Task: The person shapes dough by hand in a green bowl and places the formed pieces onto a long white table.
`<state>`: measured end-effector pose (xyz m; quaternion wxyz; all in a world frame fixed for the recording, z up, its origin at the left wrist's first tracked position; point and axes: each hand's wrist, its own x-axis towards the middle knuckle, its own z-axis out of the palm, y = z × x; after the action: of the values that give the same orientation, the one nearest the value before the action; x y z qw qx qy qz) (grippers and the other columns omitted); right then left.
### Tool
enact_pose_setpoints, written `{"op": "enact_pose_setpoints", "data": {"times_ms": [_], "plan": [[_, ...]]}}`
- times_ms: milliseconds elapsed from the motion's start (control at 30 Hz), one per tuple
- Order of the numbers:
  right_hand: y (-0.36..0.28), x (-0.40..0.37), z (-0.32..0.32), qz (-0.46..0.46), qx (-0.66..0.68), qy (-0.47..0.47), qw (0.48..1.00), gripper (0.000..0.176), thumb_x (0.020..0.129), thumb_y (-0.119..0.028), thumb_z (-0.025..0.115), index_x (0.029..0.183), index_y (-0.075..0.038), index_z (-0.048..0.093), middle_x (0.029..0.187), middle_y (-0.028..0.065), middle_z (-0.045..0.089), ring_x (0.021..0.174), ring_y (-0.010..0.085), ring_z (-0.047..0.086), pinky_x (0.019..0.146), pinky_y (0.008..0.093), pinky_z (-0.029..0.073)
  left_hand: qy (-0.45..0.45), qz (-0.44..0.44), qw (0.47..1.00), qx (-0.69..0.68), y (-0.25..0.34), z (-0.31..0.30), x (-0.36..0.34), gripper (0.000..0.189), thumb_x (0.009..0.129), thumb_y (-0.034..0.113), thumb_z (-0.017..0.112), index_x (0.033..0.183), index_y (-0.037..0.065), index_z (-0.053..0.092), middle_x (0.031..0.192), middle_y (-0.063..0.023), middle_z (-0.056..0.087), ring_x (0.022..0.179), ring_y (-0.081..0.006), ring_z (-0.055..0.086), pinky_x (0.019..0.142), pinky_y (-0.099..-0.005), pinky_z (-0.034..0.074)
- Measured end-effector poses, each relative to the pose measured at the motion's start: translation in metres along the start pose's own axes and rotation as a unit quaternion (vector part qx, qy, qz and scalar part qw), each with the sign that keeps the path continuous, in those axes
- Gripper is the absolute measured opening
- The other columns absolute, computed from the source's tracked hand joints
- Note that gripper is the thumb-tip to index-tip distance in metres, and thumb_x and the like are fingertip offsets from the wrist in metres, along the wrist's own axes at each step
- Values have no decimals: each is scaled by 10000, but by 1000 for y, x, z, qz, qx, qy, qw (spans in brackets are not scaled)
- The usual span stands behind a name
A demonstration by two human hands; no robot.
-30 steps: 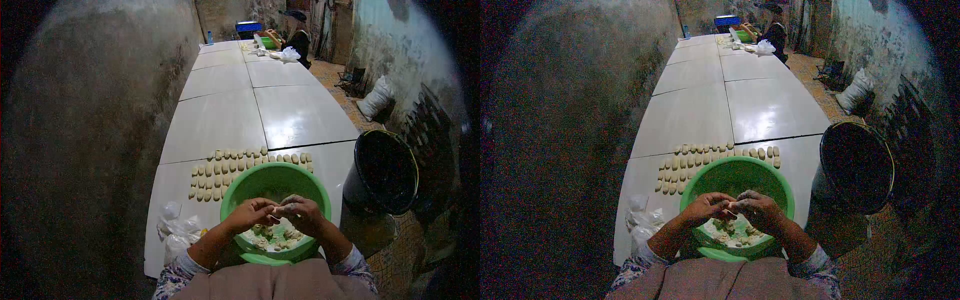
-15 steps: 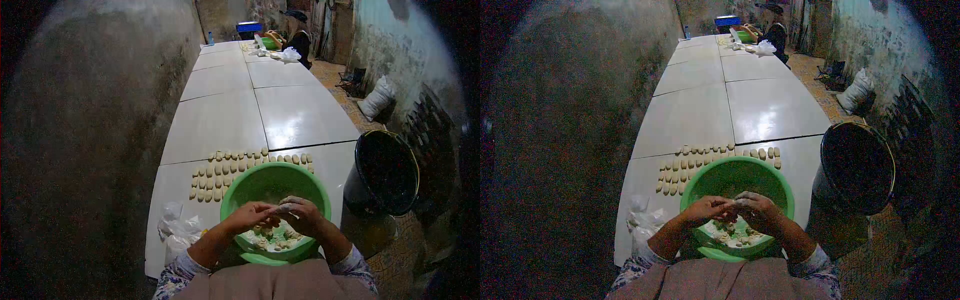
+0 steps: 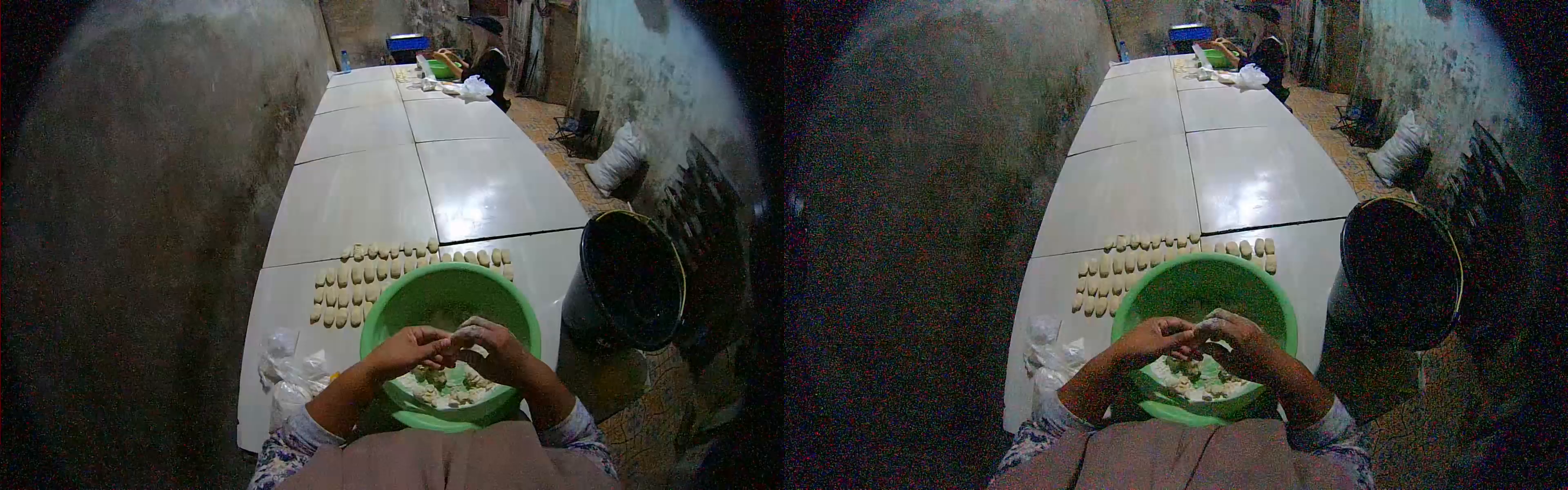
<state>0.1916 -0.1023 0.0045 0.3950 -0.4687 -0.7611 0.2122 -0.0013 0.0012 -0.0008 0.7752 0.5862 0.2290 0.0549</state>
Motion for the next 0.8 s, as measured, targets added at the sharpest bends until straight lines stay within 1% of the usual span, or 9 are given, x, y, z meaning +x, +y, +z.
{"op": "enact_pose_setpoints", "data": {"times_ms": [33,67,200,267,400,500,600,700,800], "plan": [[3,-2,1,-18,-15,-8,1000,231,782,-67,651,999,-40,577,964,152,572,875,329,594,741,376,507,-4,-12,1000,-2,0,1,0,307,909,308,563,1065,45,590,870,-53,650,831,-132,629,722,-257,512],[3,-4,1,10,-28,-5,1000,183,787,-82,652,956,-44,590,949,149,580,853,329,600,729,379,510,-4,-12,1000,-1,0,1,1,307,909,308,563,1065,45,591,870,-53,650,831,-132,629,722,-257,512],[-2,-1,-1,-10,-35,-5,999,158,790,-74,646,935,-40,598,934,133,586,822,314,610,711,371,514,-4,9,999,-50,-4,2,2,289,893,250,596,1088,37,582,922,-52,645,841,-130,628,724,-239,510],[-10,1,-3,13,-37,-22,999,158,788,-62,644,937,-38,597,917,119,592,804,294,617,690,362,516,4,57,998,0,-10,-2,5,278,868,195,632,1090,39,572,940,-50,641,853,-127,626,726,-231,508],[-20,6,-8,12,5,-2,1000,159,788,-52,643,941,-43,597,909,122,587,802,288,616,681,357,517,13,39,999,3,-4,-2,3,281,851,160,652,1090,44,559,944,-51,639,871,-126,623,735,-240,513],[-22,6,-8,33,15,16,999,158,795,-35,632,948,-48,595,901,130,583,796,293,615,678,357,517,15,8,999,-52,-6,-3,3,288,854,177,649,1092,51,551,952,-48,638,884,-125,621,750,-253,516],[-13,3,-5,18,-15,-21,1000,164,805,-17,596,966,-46,590,905,137,581,800,306,610,687,362,517,13,-5,999,-34,0,-1,1,290,850,190,655,1079,44,553,958,-51,639,884,-128,622,766,-266,517],[-7,1,-3,-6,-11,-17,1000,159,812,-27,586,968,-56,595,903,134,581,799,305,610,688,364,518,20,-14,999,-38,4,3,0,317,841,197,667,1090,35,556,953,-55,643,881,-131,622,772,-269,510],[-7,0,-2,7,-24,-30,999,149,806,-33,589,953,-56,596,901,134,583,790,311,609,679,367,519,36,10,999,20,-1,3,2,315,821,173,689,1083,20,603,917,-62,658,845,-117,618,747,-258,496]]}}
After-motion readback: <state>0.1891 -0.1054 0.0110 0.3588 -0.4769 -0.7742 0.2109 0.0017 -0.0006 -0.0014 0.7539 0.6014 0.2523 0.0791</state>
